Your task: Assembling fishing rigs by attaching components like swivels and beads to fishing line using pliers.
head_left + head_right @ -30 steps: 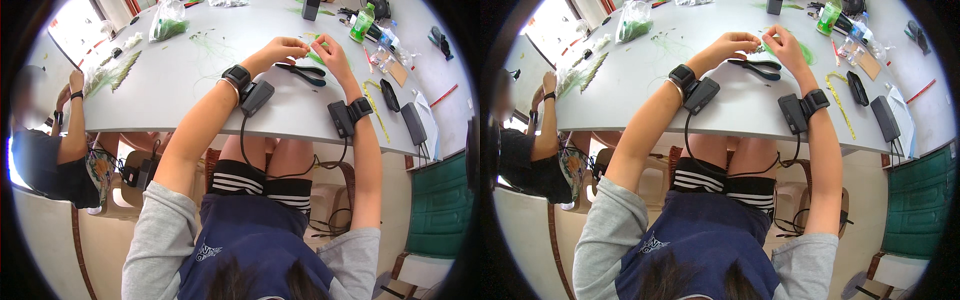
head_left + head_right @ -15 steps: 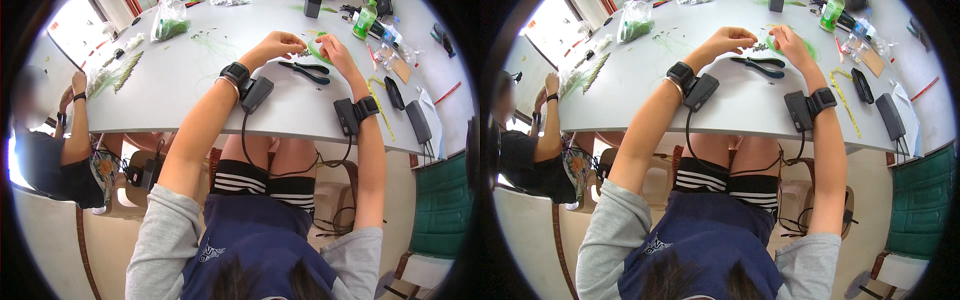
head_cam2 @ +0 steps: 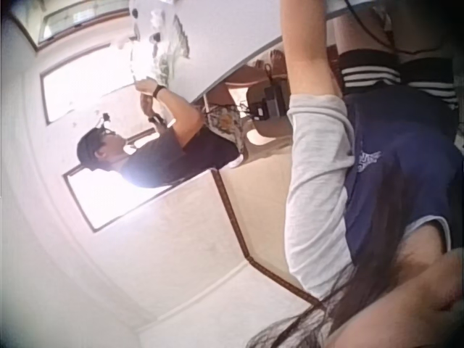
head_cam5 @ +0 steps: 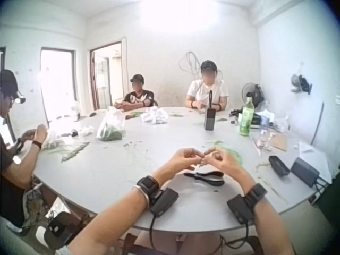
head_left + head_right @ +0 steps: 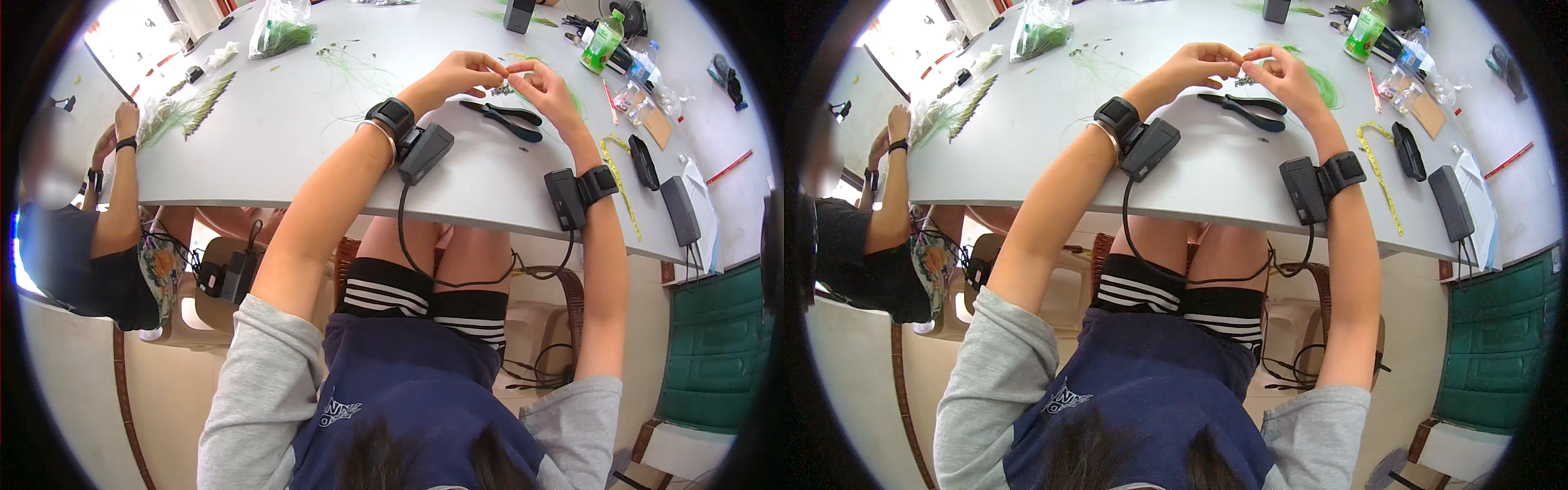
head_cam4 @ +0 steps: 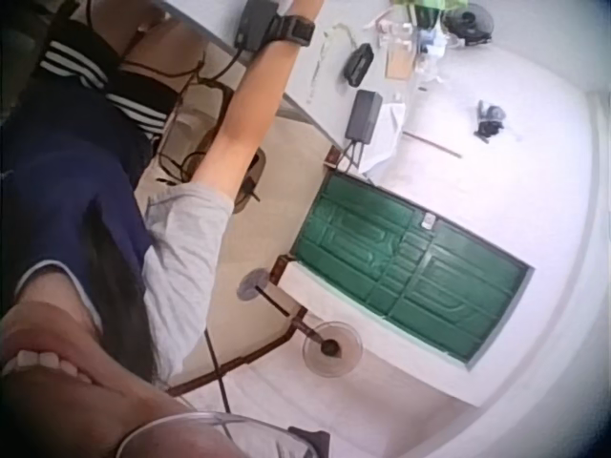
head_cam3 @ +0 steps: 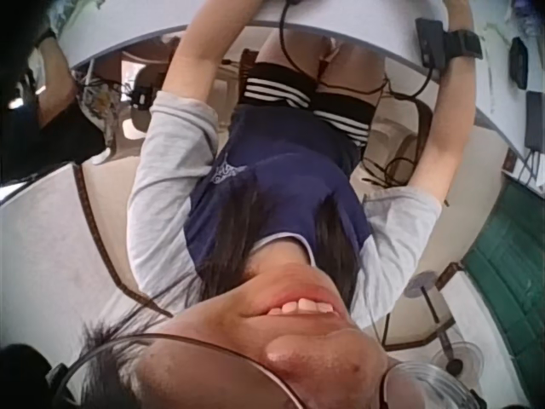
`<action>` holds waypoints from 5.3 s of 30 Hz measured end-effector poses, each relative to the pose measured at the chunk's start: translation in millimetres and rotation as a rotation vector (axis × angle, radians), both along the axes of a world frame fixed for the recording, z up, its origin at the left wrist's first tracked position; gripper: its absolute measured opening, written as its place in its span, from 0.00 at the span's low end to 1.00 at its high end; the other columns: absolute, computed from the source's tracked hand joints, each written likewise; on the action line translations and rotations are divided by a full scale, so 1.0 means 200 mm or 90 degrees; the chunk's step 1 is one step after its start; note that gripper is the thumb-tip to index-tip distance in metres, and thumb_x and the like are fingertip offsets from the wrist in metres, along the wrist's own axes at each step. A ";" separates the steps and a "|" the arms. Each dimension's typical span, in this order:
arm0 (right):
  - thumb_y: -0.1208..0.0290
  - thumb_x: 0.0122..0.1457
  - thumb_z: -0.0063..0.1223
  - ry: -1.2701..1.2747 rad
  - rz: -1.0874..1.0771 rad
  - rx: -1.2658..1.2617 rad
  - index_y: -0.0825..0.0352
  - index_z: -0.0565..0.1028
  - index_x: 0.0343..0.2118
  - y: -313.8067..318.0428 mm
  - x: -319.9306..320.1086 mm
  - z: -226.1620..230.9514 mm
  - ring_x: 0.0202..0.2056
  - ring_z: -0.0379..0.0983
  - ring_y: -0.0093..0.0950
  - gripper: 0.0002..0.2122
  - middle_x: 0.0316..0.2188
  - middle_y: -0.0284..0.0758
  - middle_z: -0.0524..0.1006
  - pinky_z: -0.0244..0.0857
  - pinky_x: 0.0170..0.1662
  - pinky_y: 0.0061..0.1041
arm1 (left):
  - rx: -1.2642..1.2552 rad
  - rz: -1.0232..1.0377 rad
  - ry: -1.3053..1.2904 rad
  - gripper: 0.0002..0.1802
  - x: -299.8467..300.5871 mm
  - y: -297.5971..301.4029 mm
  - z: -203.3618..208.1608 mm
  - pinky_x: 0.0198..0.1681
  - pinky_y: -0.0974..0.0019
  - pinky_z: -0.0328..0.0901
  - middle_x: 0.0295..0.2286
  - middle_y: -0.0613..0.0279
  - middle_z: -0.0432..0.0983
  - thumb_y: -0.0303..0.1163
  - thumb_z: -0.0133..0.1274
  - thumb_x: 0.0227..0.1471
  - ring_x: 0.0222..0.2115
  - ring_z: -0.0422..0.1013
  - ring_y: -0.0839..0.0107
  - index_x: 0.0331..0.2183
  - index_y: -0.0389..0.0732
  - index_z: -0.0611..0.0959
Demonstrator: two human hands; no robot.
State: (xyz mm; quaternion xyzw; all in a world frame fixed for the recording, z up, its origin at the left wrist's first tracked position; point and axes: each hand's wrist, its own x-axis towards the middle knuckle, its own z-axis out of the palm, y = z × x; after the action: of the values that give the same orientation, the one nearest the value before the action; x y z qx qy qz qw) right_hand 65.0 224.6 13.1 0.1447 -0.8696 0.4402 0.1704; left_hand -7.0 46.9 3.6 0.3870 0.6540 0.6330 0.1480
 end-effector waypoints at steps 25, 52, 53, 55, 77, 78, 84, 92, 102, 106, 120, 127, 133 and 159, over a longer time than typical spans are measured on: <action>0.70 0.54 0.47 0.231 -0.074 -0.072 0.66 0.66 0.24 0.01 -0.06 -0.05 0.19 0.56 0.11 0.07 0.16 0.24 0.64 0.51 0.22 0.12 | -0.080 -0.045 0.045 0.20 0.03 0.02 0.03 0.34 0.75 0.65 0.36 0.63 0.72 0.39 0.50 0.46 0.32 0.67 0.77 0.43 0.44 0.74; 0.70 0.53 0.47 -0.001 -0.076 -0.444 0.64 0.65 0.24 0.01 -0.03 -0.03 0.12 0.48 0.10 0.06 0.12 0.21 0.59 0.40 0.13 0.12 | 0.152 -0.249 -0.274 0.25 0.10 0.06 0.01 0.27 0.81 0.59 0.30 0.69 0.63 0.53 0.38 0.52 0.27 0.60 0.82 0.47 0.50 0.70; 0.71 0.52 0.48 0.006 -0.076 -0.436 0.64 0.65 0.24 0.02 -0.03 -0.03 0.12 0.50 0.10 0.06 0.12 0.23 0.61 0.41 0.13 0.13 | 0.035 -0.146 -0.172 0.24 0.10 0.06 0.02 0.26 0.81 0.59 0.27 0.70 0.63 0.53 0.38 0.51 0.26 0.61 0.82 0.45 0.50 0.72; 0.71 0.52 0.48 0.017 -0.083 -0.411 0.65 0.65 0.24 0.01 -0.03 -0.02 0.12 0.50 0.11 0.06 0.12 0.23 0.61 0.41 0.13 0.13 | -0.134 0.032 0.021 0.23 0.11 0.07 0.02 0.25 0.79 0.59 0.22 0.70 0.66 0.53 0.39 0.50 0.24 0.62 0.82 0.40 0.50 0.77; 0.70 0.52 0.49 0.002 -0.112 -0.382 0.65 0.65 0.24 -0.01 -0.05 -0.03 0.11 0.50 0.10 0.07 0.12 0.23 0.61 0.40 0.12 0.12 | -0.176 0.157 0.273 0.20 0.02 0.07 -0.03 0.31 0.73 0.63 0.27 0.64 0.72 0.48 0.40 0.51 0.27 0.66 0.77 0.40 0.49 0.76; 0.70 0.52 0.49 -0.012 -0.108 -0.387 0.65 0.65 0.24 -0.01 -0.04 -0.04 0.11 0.50 0.10 0.07 0.12 0.23 0.61 0.40 0.12 0.12 | -0.096 0.087 0.093 0.20 0.08 0.07 0.00 0.33 0.73 0.63 0.31 0.65 0.70 0.47 0.40 0.51 0.29 0.65 0.78 0.43 0.49 0.74; 0.69 0.52 0.49 -0.045 -0.048 -0.430 0.66 0.66 0.24 0.00 -0.04 -0.04 0.11 0.49 0.10 0.07 0.12 0.22 0.60 0.39 0.12 0.12 | 0.225 -0.189 -0.222 0.21 0.08 0.05 0.02 0.39 0.72 0.61 0.38 0.69 0.62 0.42 0.38 0.53 0.32 0.62 0.79 0.46 0.45 0.69; 0.70 0.52 0.49 -0.009 -0.079 -0.395 0.66 0.66 0.24 -0.01 -0.03 -0.01 0.11 0.48 0.09 0.06 0.11 0.21 0.59 0.39 0.12 0.12 | -0.176 0.145 0.357 0.17 -0.01 0.06 -0.02 0.25 0.72 0.61 0.21 0.69 0.69 0.45 0.38 0.51 0.21 0.64 0.78 0.36 0.51 0.79; 0.70 0.54 0.46 -0.072 -0.002 -0.418 0.66 0.66 0.27 -0.04 0.00 -0.02 0.12 0.44 0.09 0.06 0.13 0.19 0.55 0.37 0.13 0.11 | 0.190 -0.149 -0.193 0.20 0.07 0.05 0.00 0.38 0.71 0.62 0.38 0.64 0.63 0.42 0.39 0.52 0.34 0.63 0.75 0.46 0.46 0.71; 0.72 0.52 0.48 -0.053 -0.005 -0.465 0.68 0.67 0.28 0.00 -0.02 0.00 0.13 0.48 0.10 0.05 0.13 0.21 0.58 0.39 0.13 0.11 | 0.171 -0.147 -0.177 0.21 0.05 0.04 0.01 0.38 0.70 0.61 0.36 0.65 0.62 0.46 0.38 0.52 0.34 0.62 0.76 0.42 0.45 0.73; 0.73 0.52 0.48 -0.049 0.050 -0.514 0.68 0.66 0.28 -0.03 0.00 0.01 0.13 0.47 0.09 0.05 0.13 0.21 0.57 0.37 0.13 0.12 | 0.295 -0.184 -0.273 0.24 0.09 0.06 0.03 0.38 0.70 0.62 0.38 0.66 0.62 0.49 0.32 0.54 0.36 0.62 0.74 0.42 0.44 0.73; 0.74 0.52 0.48 -0.008 -0.006 -0.503 0.67 0.66 0.27 -0.02 0.00 0.03 0.13 0.47 0.09 0.04 0.13 0.21 0.57 0.37 0.13 0.12 | -0.023 0.060 -0.006 0.29 0.07 0.04 0.03 0.37 0.66 0.61 0.36 0.58 0.68 0.58 0.32 0.50 0.33 0.64 0.70 0.33 0.48 0.80; 0.73 0.52 0.48 -0.004 -0.010 -0.466 0.66 0.65 0.25 -0.03 0.00 0.03 0.13 0.47 0.09 0.05 0.13 0.21 0.57 0.36 0.13 0.12 | -0.081 0.138 0.091 0.30 0.02 0.04 0.02 0.34 0.65 0.62 0.34 0.56 0.70 0.58 0.32 0.49 0.32 0.65 0.67 0.30 0.49 0.83; 0.71 0.53 0.48 0.053 -0.015 -0.438 0.66 0.66 0.26 -0.02 0.00 0.03 0.13 0.49 0.09 0.05 0.13 0.21 0.59 0.40 0.14 0.11 | -0.052 0.055 0.037 0.31 0.05 0.06 0.05 0.30 0.73 0.61 0.20 0.68 0.63 0.59 0.30 0.50 0.23 0.61 0.76 0.29 0.48 0.81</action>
State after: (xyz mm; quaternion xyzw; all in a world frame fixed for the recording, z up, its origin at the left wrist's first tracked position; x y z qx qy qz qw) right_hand 65.1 221.4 19.7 0.0863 -0.6640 0.6994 0.2501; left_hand 2.3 58.0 12.9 0.3702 0.6994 0.6001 0.1171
